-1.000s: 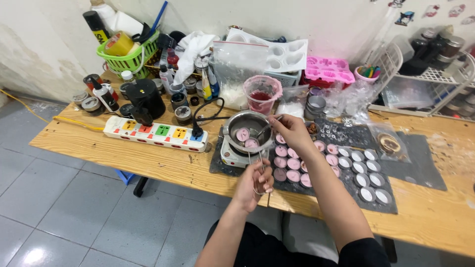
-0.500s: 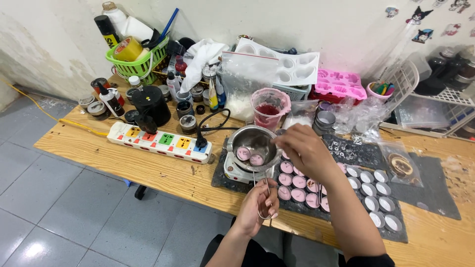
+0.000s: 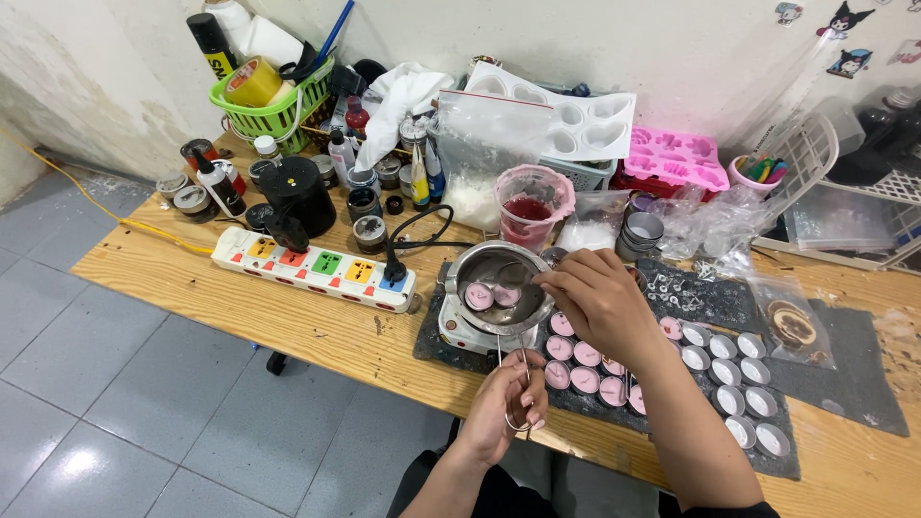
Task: Using a spoon to transfer melted wax and wicks into small containers to make candles.
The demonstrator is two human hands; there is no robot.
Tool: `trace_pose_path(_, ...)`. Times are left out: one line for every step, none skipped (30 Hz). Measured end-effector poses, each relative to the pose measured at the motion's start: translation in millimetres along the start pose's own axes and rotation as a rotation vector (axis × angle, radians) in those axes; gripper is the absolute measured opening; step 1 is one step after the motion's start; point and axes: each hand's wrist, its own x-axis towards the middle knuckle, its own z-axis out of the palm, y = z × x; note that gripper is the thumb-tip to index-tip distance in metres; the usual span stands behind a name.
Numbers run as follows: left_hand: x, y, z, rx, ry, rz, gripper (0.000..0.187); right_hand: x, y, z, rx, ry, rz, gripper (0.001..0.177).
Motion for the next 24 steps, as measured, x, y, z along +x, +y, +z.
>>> trace_pose_path(0,-1,0,-0.001,0.000,0.000,0.028,0,-1,-1,0.000,-0.001,0.000,0.017)
trace_pose_path(0,-1,0,-0.007,0.003,-0.004,0.029,0,-2,-2,-0.008,0.010,0.005,0.014)
trace_pose_path(1,-2,0,-0.014,0.006,-0.009,0.029,0,-3,-2,-0.016,0.022,0.010,0.012)
trace_pose_path(0,-2,-1,-0.014,0.007,-0.010,0.029,-2,0,0,-0.014,0.021,0.011,0.012)
trace_pose_path(0,-2,-1,-0.023,-0.004,-0.005,0.028,-5,2,3,-0.010,0.012,-0.034,0.013)
trace_pose_path(0,-2,-1,-0.031,-0.015,0.000,0.028,-8,5,6,-0.007,0.003,-0.080,0.013)
trace_pose_path(0,-2,-1,-0.031,-0.014,-0.002,0.028,-8,2,6,-0.006,0.003,-0.078,0.013)
trace_pose_path(0,-1,-1,-0.040,-0.015,-0.002,0.028,-7,0,5,-0.004,-0.025,-0.114,0.013)
trace_pose_path(0,-1,0,-0.049,-0.015,-0.003,0.028,-6,-3,5,-0.003,-0.054,-0.150,0.014)
trace_pose_path(0,-1,0,-0.048,-0.015,-0.004,0.028,-5,-3,5,-0.002,-0.053,-0.149,0.014)
trace_pose_path(0,-1,0,-0.044,-0.019,0.002,0.028,-5,-4,5,-0.017,-0.071,-0.138,0.014)
trace_pose_path(0,-1,0,-0.038,-0.024,0.008,0.028,-4,-5,5,-0.033,-0.089,-0.126,0.014)
trace_pose_path(-1,-1,-1,-0.037,-0.023,0.006,0.028,-5,-4,6,-0.032,-0.088,-0.124,0.014)
trace_pose_path(-1,-1,0,-0.031,-0.023,0.010,0.028,-5,-2,6,-0.056,-0.085,-0.119,0.015)
trace_pose_path(-1,-2,0,-0.026,-0.023,0.014,0.028,-5,0,7,-0.079,-0.081,-0.113,0.016)
trace_pose_path(-1,-1,0,-0.026,-0.023,0.014,0.028,-6,1,8,-0.079,-0.081,-0.113,0.016)
trace_pose_path(-1,-1,1,-0.029,-0.029,0.016,0.028,-6,1,9,-0.097,-0.074,-0.111,0.016)
trace_pose_path(-1,0,1,-0.031,-0.035,0.018,0.028,-6,3,9,-0.116,-0.066,-0.109,0.017)
trace_pose_path(-1,0,2,-0.031,-0.036,0.018,0.028,-6,3,9,-0.117,-0.065,-0.109,0.017)
trace_pose_path(-1,0,2,-0.029,-0.028,0.015,0.028,-6,4,9,-0.118,-0.055,-0.110,0.017)
trace_pose_path(-1,0,3,-0.026,-0.020,0.012,0.028,-6,4,10,-0.119,-0.045,-0.111,0.017)
trace_pose_path(-1,-1,2,-0.026,-0.020,0.012,0.028,-6,4,9,-0.119,-0.045,-0.111,0.017)
trace_pose_path(-1,-1,1,-0.024,-0.026,0.015,0.028,-5,3,8,-0.112,-0.017,-0.111,0.017)
trace_pose_path(-1,-2,0,-0.021,-0.033,0.018,0.028,-5,3,8,-0.106,0.011,-0.112,0.017)
